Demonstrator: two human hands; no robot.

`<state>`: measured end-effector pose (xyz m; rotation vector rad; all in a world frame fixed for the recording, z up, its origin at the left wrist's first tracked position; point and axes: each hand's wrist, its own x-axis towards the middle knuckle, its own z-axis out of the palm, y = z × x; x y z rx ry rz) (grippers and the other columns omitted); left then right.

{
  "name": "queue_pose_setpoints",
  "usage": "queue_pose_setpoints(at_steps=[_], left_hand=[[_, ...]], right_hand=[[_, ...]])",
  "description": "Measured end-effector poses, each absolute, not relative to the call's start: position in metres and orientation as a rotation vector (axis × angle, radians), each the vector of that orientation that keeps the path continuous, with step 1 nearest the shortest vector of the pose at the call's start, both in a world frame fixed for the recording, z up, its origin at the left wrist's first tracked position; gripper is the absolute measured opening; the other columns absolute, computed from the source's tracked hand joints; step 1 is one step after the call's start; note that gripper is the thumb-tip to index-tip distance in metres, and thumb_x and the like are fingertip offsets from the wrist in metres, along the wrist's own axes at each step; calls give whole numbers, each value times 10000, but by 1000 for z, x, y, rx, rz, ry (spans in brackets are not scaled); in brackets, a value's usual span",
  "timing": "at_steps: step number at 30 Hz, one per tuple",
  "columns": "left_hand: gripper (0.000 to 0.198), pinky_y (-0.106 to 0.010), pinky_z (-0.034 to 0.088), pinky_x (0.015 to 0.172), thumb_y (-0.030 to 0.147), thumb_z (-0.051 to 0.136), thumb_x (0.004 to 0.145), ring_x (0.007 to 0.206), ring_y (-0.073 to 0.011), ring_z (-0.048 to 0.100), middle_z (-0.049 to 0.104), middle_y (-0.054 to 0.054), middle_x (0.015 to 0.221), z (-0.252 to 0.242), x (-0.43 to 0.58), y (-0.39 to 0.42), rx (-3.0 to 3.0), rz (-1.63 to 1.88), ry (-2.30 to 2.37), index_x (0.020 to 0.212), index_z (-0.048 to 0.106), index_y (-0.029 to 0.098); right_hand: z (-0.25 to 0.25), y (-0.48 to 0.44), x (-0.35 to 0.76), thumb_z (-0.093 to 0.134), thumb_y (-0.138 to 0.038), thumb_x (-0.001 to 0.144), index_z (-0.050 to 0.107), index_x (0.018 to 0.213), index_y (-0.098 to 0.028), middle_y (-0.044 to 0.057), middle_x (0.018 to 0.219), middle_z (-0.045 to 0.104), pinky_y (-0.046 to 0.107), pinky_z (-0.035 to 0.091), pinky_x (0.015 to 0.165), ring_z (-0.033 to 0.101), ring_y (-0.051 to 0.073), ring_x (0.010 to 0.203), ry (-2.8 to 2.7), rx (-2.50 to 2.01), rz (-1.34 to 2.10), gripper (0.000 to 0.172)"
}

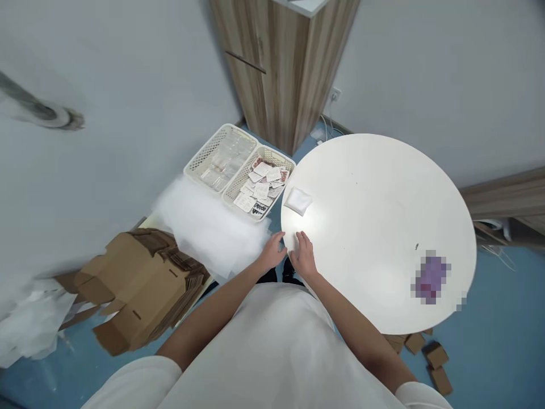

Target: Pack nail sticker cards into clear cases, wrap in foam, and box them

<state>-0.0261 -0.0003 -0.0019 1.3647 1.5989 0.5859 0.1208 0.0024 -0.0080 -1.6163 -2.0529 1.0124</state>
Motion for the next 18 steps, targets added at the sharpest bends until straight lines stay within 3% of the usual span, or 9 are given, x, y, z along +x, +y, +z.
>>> queue_pose_setpoints(at_steps=[3, 7, 10, 15, 18], left_hand=[[415, -347, 387, 937, 170, 464, 741, 1097, -193, 475, 519, -82, 1178, 5, -22, -26, 1326, 607, 1588, 1155, 471, 173], [333, -314, 453, 841, 143, 454, 732, 938, -163, 563, 598, -50, 1066, 15, -27, -54, 1254, 636, 1616, 1054, 537, 178], [315, -307, 474, 797, 205, 461, 754, 922, -163, 572, 597, -45, 1076, 24, -42, -68, 1220, 668, 1691, 1059, 535, 188], [336, -308, 471, 794, 243, 468, 763, 947, -170, 565, 579, -60, 1111, 47, -80, -93, 1176, 764, 1846, 1092, 518, 193], [339, -311, 452, 824, 249, 460, 771, 959, -172, 555, 576, -65, 1106, 67, -108, -119, 1266, 790, 1885, 1100, 514, 188]], right_hand=[[-5, -14, 118, 385, -165, 762, 301, 1292, -189, 100, 1336, 328, 441, 319, 966, 312, 239, 1217, -2199, -1442, 1013, 537], [-2, -25, 110, 358, -103, 743, 387, 1239, -200, 85, 1197, 483, 403, 392, 901, 461, 215, 1080, -2342, -1160, 1104, 507], [4, -22, 99, 364, -102, 742, 409, 1227, -209, 79, 1156, 512, 394, 416, 864, 491, 217, 1040, -2426, -1049, 1109, 498], [27, -16, 70, 377, -150, 775, 389, 1246, -218, 80, 1052, 554, 364, 462, 754, 569, 181, 811, -2603, -851, 1217, 476], [41, -21, 48, 398, -173, 779, 439, 1208, -218, 76, 1025, 571, 355, 458, 765, 578, 178, 792, -2717, -712, 1223, 432]])
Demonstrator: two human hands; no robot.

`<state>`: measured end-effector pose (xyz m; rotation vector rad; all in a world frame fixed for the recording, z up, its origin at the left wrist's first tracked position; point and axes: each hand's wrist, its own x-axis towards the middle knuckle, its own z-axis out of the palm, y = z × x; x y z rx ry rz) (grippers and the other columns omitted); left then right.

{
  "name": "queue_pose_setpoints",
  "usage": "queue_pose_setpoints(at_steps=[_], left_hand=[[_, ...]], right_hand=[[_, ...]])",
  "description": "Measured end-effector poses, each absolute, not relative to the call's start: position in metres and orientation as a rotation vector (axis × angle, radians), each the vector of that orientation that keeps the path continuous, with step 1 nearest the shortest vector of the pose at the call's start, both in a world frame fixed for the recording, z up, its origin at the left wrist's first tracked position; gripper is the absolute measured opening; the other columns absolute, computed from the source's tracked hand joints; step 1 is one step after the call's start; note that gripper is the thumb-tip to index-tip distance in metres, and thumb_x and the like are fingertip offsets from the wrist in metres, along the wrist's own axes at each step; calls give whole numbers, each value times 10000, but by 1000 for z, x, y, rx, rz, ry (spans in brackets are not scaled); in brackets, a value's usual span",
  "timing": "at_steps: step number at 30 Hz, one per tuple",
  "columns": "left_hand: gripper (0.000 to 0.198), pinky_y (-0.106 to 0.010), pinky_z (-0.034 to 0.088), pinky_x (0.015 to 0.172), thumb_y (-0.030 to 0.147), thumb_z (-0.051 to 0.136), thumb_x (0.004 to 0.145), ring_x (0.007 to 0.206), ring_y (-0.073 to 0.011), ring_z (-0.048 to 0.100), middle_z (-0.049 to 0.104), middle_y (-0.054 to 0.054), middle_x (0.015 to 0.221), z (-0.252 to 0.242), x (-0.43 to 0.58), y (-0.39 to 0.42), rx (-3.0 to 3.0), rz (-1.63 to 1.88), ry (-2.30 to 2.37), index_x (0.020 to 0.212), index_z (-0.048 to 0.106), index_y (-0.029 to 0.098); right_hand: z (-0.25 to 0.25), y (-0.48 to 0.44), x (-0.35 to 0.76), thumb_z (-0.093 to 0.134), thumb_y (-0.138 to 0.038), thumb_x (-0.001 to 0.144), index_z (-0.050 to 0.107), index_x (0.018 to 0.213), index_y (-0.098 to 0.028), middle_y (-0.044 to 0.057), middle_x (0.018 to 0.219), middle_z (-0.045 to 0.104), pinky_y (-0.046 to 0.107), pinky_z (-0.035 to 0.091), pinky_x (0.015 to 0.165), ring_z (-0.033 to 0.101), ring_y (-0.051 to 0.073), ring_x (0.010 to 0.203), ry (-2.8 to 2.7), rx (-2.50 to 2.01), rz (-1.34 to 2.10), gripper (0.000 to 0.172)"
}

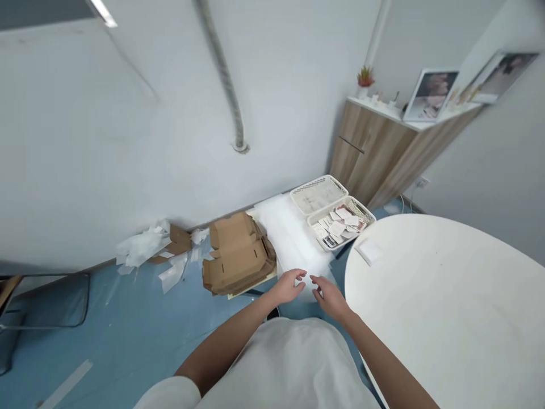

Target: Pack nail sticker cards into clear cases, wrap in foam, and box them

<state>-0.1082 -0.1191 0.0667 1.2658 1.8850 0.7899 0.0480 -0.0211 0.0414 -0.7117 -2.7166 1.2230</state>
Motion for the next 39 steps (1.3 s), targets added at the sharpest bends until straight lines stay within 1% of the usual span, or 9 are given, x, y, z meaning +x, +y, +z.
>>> queue_pose_setpoints(at_steps=[3, 8, 12, 16, 21, 26, 29, 33, 39], left_hand=[[346, -322, 406, 884, 268, 449, 778, 1021, -189, 514, 562, -62, 1115, 82, -143, -152, 1424, 744, 1950, 1112, 508, 204], [373, -389, 362, 893, 296, 445, 765, 1067, -252, 471, 522, -85, 1143, 83, -206, -212, 1398, 532, 2260, 1126, 494, 219], [547, -405, 377, 863, 436, 523, 690, 1074, -300, 463, 499, -128, 1158, 70, -243, -251, 1212, 337, 2317, 1169, 463, 179], [654, -398, 382, 864, 523, 534, 648, 1084, -308, 460, 477, -143, 1198, 62, -257, -269, 1159, 369, 2258, 1185, 448, 159], [616, -412, 395, 829, 504, 525, 664, 1064, -322, 478, 493, -148, 1173, 59, -256, -269, 1145, 407, 2292, 1171, 458, 162], [489, -394, 416, 782, 451, 515, 695, 984, -302, 527, 538, -141, 1081, 53, -250, -267, 1134, 418, 2320, 1088, 507, 160], [431, -386, 419, 771, 451, 503, 712, 972, -293, 527, 553, -132, 1032, 49, -249, -267, 1137, 414, 2349, 1032, 533, 163], [325, -356, 413, 781, 405, 390, 801, 946, -251, 536, 557, -104, 986, 45, -253, -268, 1150, 400, 2376, 956, 573, 186], [401, -340, 415, 768, 471, 389, 797, 920, -238, 536, 526, -99, 1037, 44, -260, -272, 1370, 378, 2308, 1035, 546, 189]], right_hand=[[48, -30, 21, 397, -178, 783, 476, 1177, -219, 84, 1019, 575, 335, 461, 766, 581, 186, 826, -2796, -640, 1158, 404], [50, -49, -47, 452, -145, 743, 540, 1118, -211, 110, 1141, 504, 365, 403, 896, 485, 233, 1070, -2844, -581, 872, 391], [48, -62, -104, 498, -140, 714, 556, 1101, -195, 116, 1151, 486, 365, 405, 892, 484, 237, 1064, -2884, -561, 815, 395], [44, -68, -138, 514, -142, 702, 604, 1020, -183, 115, 1087, 514, 363, 418, 871, 514, 225, 1001, -2893, -586, 804, 333], [38, -71, -152, 502, -133, 698, 650, 882, -177, 97, 971, 553, 323, 452, 786, 564, 197, 866, -3022, -590, 708, 240], [38, -70, -154, 509, -157, 701, 658, 806, -171, 98, 924, 597, 327, 452, 764, 579, 216, 866, -3064, -716, 651, 183], [45, -70, -155, 488, -163, 714, 644, 907, -160, 98, 983, 599, 323, 446, 799, 578, 205, 890, -3001, -727, 722, 249], [59, -77, -151, 479, -231, 727, 612, 1025, -168, 82, 1031, 595, 335, 461, 797, 598, 175, 801, -2795, -798, 977, 333], [69, -88, -140, 554, -300, 675, 625, 1011, -176, 76, 1069, 597, 309, 477, 768, 595, 172, 819, -2402, -982, 1404, 365]])
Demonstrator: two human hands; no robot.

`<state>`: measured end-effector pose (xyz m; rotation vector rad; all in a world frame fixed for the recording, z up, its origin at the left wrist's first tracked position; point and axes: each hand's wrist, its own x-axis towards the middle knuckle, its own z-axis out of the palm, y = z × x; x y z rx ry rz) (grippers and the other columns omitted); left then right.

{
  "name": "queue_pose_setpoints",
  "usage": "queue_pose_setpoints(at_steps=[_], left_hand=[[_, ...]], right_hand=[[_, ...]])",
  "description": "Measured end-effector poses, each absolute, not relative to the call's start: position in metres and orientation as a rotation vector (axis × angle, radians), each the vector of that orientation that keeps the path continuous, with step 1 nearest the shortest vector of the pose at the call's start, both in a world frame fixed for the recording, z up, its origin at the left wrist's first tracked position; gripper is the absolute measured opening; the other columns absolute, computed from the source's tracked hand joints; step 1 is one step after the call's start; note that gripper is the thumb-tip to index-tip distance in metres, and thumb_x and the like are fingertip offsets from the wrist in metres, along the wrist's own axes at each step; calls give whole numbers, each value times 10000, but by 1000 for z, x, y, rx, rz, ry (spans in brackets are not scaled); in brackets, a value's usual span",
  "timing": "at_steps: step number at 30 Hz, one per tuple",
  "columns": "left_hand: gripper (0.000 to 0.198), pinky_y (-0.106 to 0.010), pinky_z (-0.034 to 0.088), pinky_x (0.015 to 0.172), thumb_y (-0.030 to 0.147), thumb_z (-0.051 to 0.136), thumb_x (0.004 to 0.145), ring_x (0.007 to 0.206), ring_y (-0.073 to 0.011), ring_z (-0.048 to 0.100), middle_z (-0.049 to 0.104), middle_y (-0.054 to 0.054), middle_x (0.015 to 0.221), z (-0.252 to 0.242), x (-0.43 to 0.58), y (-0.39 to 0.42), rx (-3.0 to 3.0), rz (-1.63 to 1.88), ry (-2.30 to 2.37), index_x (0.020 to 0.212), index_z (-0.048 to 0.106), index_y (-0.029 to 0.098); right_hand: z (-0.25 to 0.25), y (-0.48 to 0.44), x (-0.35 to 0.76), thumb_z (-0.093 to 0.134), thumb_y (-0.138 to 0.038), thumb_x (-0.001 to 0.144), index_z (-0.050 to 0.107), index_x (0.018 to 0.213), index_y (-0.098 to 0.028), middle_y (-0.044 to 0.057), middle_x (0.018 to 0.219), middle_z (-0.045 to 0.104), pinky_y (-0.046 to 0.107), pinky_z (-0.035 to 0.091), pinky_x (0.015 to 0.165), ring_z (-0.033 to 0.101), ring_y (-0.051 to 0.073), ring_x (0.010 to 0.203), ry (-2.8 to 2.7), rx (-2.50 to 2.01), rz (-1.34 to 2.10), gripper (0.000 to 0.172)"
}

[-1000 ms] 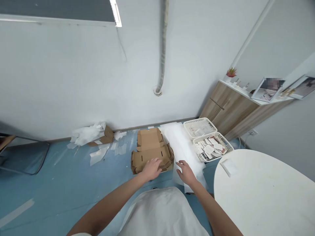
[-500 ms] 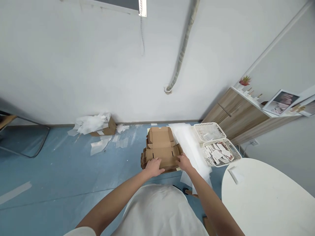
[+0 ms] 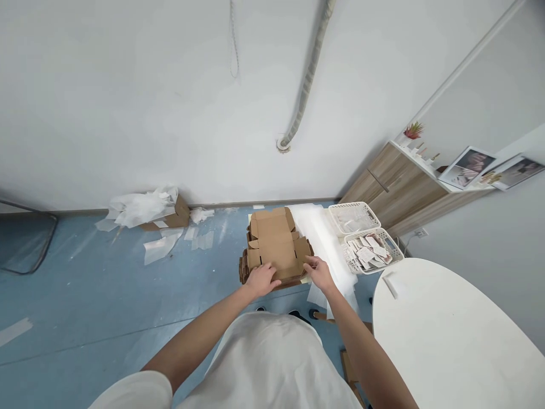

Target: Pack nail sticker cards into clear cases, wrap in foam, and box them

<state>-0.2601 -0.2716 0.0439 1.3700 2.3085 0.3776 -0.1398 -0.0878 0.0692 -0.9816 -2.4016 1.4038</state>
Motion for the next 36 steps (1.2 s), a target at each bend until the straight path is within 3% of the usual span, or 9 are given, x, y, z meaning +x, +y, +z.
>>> queue_pose_setpoints(at_steps=[9, 15, 18, 20, 23, 27, 31, 36], left_hand=[[333, -302, 411, 761, 377, 373, 830, 872, -203, 552, 582, -85, 934, 30, -267, -273, 1403, 625, 2218, 994, 583, 177], [337, -280, 413, 734, 346, 333, 850, 837, -186, 568, 616, -72, 880, 25, -272, -272, 1371, 716, 2185, 893, 624, 181], [320, -267, 417, 703, 329, 338, 853, 816, -181, 580, 627, -68, 874, 28, -273, -269, 1357, 662, 2219, 852, 624, 187], [341, -269, 419, 680, 305, 301, 869, 794, -182, 591, 633, -71, 849, 30, -274, -266, 1371, 538, 2285, 814, 615, 184], [316, -302, 423, 662, 243, 295, 868, 760, -207, 604, 636, -98, 809, 34, -273, -261, 1370, 345, 2396, 801, 591, 158], [228, -353, 418, 688, 141, 340, 826, 744, -234, 611, 634, -126, 773, 39, -269, -257, 1386, 288, 2432, 824, 568, 126], [226, -357, 409, 697, 149, 328, 830, 739, -231, 609, 633, -120, 767, 45, -266, -258, 1391, 260, 2464, 818, 553, 128], [206, -330, 390, 699, 175, 329, 835, 749, -207, 588, 620, -83, 751, 56, -262, -265, 1426, 342, 2582, 813, 533, 152]], right_hand=[[78, -85, -134, 654, -339, 608, 647, 952, -184, 76, 1027, 641, 348, 431, 855, 578, 205, 939, -1938, -1083, 1801, 377], [77, -82, -131, 649, -385, 604, 658, 940, -178, 60, 921, 670, 346, 436, 814, 594, 197, 863, -1879, -1104, 1856, 394], [74, -80, -130, 614, -405, 634, 634, 980, -168, 72, 964, 650, 343, 430, 819, 582, 198, 890, -1937, -1103, 1830, 420], [73, -80, -130, 573, -412, 671, 597, 1043, -167, 86, 1025, 619, 362, 419, 837, 557, 212, 945, -2063, -1095, 1712, 446], [70, -89, -129, 536, -387, 706, 535, 1124, -167, 123, 1148, 525, 421, 368, 891, 465, 260, 1070, -2348, -1079, 1176, 473], [64, -115, -128, 463, -302, 774, 554, 1074, -199, 109, 1122, 522, 409, 353, 889, 459, 248, 1053, -2785, -710, 653, 329], [47, -136, -123, 435, -311, 803, 538, 1091, -232, 75, 1135, 543, 408, 314, 923, 464, 231, 1067, -3098, -383, 607, 315], [29, -135, -117, 477, -363, 777, 475, 1181, -221, 85, 1256, 473, 442, 225, 994, 378, 244, 1188, -3112, -527, 875, 429]])
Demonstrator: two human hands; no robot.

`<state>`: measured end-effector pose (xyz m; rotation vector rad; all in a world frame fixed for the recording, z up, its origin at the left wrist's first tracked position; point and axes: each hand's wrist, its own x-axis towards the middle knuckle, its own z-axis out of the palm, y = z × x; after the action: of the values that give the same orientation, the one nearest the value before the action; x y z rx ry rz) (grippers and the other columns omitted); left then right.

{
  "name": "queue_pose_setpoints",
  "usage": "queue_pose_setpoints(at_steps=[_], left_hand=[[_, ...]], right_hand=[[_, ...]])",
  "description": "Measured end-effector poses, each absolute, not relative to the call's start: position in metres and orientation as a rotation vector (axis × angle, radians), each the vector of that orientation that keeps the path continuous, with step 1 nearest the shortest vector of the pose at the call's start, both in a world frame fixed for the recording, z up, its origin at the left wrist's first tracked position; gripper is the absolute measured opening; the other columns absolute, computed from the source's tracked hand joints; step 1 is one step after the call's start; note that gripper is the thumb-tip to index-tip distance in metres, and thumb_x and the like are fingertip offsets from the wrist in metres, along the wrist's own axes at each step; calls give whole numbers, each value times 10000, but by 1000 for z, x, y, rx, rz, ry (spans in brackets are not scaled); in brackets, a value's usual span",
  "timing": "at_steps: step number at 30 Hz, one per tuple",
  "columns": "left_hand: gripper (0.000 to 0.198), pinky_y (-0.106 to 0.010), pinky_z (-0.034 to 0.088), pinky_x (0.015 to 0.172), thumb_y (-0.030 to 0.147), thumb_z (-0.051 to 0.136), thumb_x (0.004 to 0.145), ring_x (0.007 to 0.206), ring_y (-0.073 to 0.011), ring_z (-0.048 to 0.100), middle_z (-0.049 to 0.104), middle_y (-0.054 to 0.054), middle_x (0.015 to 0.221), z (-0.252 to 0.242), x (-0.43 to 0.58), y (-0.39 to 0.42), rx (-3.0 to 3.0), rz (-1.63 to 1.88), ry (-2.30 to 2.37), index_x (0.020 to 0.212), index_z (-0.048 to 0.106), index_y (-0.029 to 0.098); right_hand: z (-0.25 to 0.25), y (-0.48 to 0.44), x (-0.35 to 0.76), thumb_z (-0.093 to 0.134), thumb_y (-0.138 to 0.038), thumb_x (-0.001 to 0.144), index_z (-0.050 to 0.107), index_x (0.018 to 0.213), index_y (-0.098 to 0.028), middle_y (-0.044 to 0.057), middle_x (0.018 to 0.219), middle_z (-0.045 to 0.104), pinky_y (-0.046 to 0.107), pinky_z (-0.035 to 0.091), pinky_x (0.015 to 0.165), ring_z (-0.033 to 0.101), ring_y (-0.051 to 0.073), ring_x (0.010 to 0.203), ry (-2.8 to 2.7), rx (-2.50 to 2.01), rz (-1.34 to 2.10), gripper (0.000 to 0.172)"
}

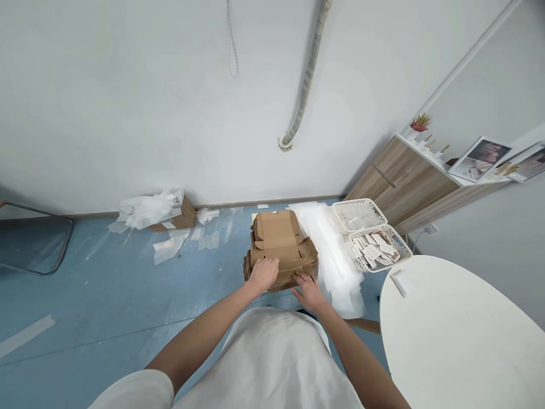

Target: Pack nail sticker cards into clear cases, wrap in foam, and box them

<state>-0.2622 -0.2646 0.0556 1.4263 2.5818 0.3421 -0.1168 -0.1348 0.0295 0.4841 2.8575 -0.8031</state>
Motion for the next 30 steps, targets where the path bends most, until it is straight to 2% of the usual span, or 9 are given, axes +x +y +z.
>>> queue_pose_setpoints(at_steps=[3, 6, 9, 13, 16, 20, 23, 28, 30], left_hand=[[181, -316, 377, 703, 163, 342, 823, 760, -188, 567, 609, -55, 770, 60, -257, -271, 1437, 513, 2643, 832, 523, 171], [180, -316, 369, 727, 158, 347, 815, 785, -179, 550, 607, -45, 817, 62, -250, -276, 1428, 667, 2632, 855, 520, 183], [189, -325, 356, 775, 168, 348, 816, 807, -175, 540, 609, -47, 832, 61, -238, -278, 1433, 750, 2548, 847, 533, 189], [239, -340, 329, 842, 174, 328, 830, 848, -174, 532, 613, -58, 859, 57, -219, -276, 1418, 818, 2397, 865, 563, 194], [253, -356, 312, 870, 199, 327, 840, 883, -180, 524, 615, -56, 885, 57, -207, -273, 1398, 849, 2307, 897, 574, 204], [245, -378, 290, 910, 325, 405, 823, 1002, -214, 480, 581, -72, 1032, 60, -200, -270, 1375, 930, 2295, 970, 554, 199], [399, -401, 271, 943, 425, 488, 762, 1108, -255, 410, 491, -108, 1181, 64, -201, -264, 1331, 1020, 2359, 1077, 496, 180], [613, -467, 224, 982, 396, 549, 727, 1219, -289, 292, 326, -152, 1310, 67, -201, -240, 1027, 1188, 2599, 1246, 314, 167], [705, -471, 246, 980, 362, 571, 715, 1224, -284, 297, 286, -167, 1324, 64, -197, -223, 895, 1316, 2581, 1293, 218, 166]], right_hand=[[34, -126, -117, 528, -462, 724, 431, 1216, -222, 99, 1251, 476, 428, 289, 974, 409, 249, 1174, 2711, 639, -1323, 555], [49, -117, -116, 440, -533, 758, 346, 1253, -262, 97, 1231, 488, 422, 406, 872, 533, 240, 1049, 2392, 1014, -2002, 572], [66, -107, -112, 490, -527, 734, 376, 1208, -283, 81, 1172, 529, 395, 465, 787, 622, 223, 869, 2115, 1312, -2292, 544], [79, -98, -110, 499, -524, 717, 513, 1022, -204, 69, 945, 625, 337, 499, 643, 640, 204, 691, 2001, 1442, -2262, 442], [81, -95, -110, 470, -502, 725, 549, 955, -179, 48, 793, 636, 318, 482, 567, 613, 194, 624, 2108, 1493, -2133, 404], [83, -90, -104, 431, -439, 751, 561, 995, -172, 48, 860, 632, 317, 451, 643, 567, 186, 730, 2418, 1503, -1962, 385], [88, -82, -91, 409, -388, 767, 580, 978, -166, 60, 936, 623, 316, 410, 730, 530, 187, 831, 2647, 1519, -1813, 351], [89, -65, -50, 402, -342, 769, 588, 923, -180, 42, 915, 610, 285, 377, 738, 512, 171, 837, 2679, 1739, -1808, 290], [85, -59, -24, 406, -342, 762, 581, 884, -178, 32, 880, 601, 271, 371, 717, 501, 161, 810, 2670, 1884, -1835, 269]])
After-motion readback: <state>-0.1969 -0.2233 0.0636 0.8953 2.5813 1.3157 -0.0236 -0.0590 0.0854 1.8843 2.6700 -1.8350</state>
